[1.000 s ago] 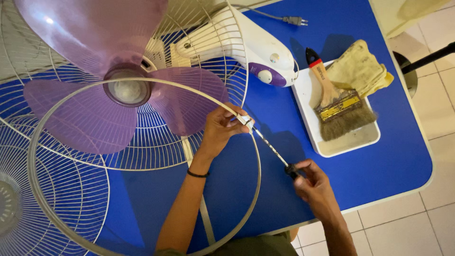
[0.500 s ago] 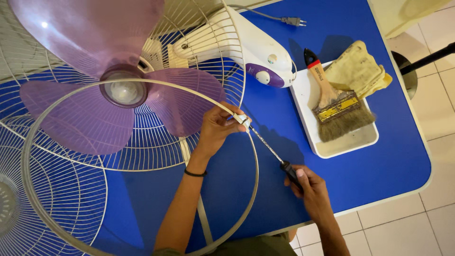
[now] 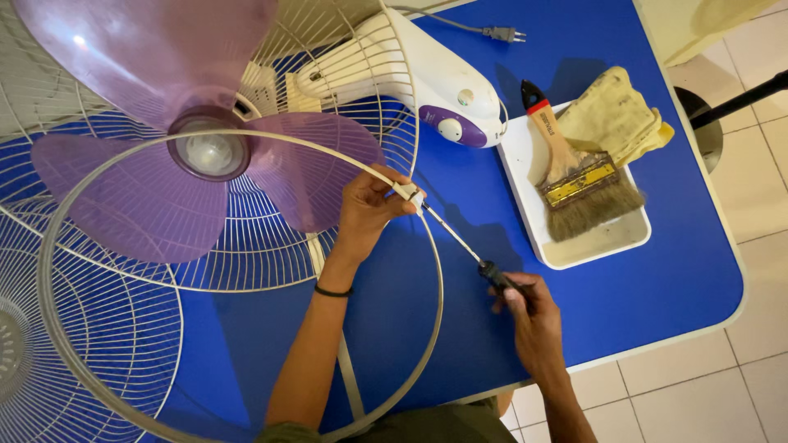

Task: The person cleans the fan cage with a brush, then reattaches the front and rear cages to the fan. They use a screwdriver to tighten the cage fastener, completing the assembly.

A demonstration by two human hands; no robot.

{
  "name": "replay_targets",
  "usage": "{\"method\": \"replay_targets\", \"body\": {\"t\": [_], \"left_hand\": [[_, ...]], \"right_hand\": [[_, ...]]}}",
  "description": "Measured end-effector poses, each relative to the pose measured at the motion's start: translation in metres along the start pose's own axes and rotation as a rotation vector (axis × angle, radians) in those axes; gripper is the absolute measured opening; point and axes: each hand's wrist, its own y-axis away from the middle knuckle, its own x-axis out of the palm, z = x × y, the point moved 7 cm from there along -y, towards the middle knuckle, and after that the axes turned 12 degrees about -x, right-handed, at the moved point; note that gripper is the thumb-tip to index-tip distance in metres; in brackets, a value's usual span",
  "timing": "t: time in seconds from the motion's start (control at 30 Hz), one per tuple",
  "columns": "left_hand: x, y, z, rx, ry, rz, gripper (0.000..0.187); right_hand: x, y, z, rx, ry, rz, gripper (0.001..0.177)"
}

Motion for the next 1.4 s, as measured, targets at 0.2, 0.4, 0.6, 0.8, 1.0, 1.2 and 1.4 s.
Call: {"method": "replay_targets", "body": {"t": [0.2, 0.4, 0.6, 0.8, 1.0, 1.2, 1.4], "left_hand": [[-0.002, -0.001, 0.001, 0.016, -0.04, -0.026, 0.035], [-0.001, -0.002, 0.001, 0.008, -0.022, -0.033, 0.035], [-0.001, 0.001, 0.001, 0.014, -0.005, -0.025, 0.035], [-0.003, 0.001, 0.003, 0.019, -0.018, -0.052, 0.034], [-0.003, -0.002, 0.002, -0.001, 0.042, -0.034, 0.033], [0.003, 0.002, -0.003, 0.039, 0.005, 0.009, 0.033], [0.003, 0.003, 0.001, 0.014, -0.018, -0.014, 0.035]], "right_hand": [[0.0, -0.001, -0.009, 0.224, -0.132, 0.075, 0.029], [-0.006, 0.0, -0.002, -0.013, -0.025, 0.099, 0.043], [-0.011, 0.0, -0.007, 0.043, 0.005, 0.029, 0.02], [-0.007, -0.002, -0.002, 0.151, -0.047, 0.048, 0.026], [0.0, -0.006, 0.008, -0.015, -0.059, 0.102, 0.024], [-0.005, 0.002, -0.012, 0.152, 0.106, 0.093, 0.035], [-0.003, 0.006, -0.021, 0.1, 0.01, 0.087, 0.033]]}}
